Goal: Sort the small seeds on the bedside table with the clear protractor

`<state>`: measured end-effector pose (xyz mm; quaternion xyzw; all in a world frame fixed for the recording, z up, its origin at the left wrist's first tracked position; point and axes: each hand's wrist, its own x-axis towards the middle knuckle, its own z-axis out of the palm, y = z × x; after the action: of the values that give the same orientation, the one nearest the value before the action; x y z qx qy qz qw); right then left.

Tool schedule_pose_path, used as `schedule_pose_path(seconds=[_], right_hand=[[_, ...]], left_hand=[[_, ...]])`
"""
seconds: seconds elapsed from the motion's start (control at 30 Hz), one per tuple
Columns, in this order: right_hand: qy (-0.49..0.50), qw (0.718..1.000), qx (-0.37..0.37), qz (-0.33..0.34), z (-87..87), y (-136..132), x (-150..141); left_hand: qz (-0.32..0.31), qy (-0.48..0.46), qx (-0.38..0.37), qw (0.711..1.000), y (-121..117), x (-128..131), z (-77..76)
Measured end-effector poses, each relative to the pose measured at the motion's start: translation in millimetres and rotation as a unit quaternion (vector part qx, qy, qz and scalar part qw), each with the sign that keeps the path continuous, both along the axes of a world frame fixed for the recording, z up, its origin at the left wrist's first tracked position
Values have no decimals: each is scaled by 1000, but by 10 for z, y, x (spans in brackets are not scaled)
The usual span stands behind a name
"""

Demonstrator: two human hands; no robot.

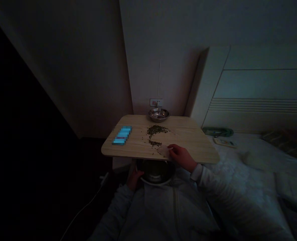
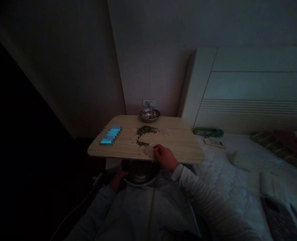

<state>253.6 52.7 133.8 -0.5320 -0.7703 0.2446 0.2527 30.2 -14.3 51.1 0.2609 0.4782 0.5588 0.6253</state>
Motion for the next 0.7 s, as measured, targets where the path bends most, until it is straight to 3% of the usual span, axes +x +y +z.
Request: schedule_pose_path(seconds=[0.07,0.27,0.53,0.7], right_hand=[[4,1000,-2,19,0,-43,-53],[21,997,-15,67,9,-90,-93],[10,1000,13,3,14,194,56],[-1,1000,17,3,-1,256,-93]], left_hand=[[-13,-12,-7,1000,0,-8,-15],[30,-4,8,1000,-34,-10,5],[57,-57,1,997,-122,-3,85],[77,6,44,996,-187,-25,169]])
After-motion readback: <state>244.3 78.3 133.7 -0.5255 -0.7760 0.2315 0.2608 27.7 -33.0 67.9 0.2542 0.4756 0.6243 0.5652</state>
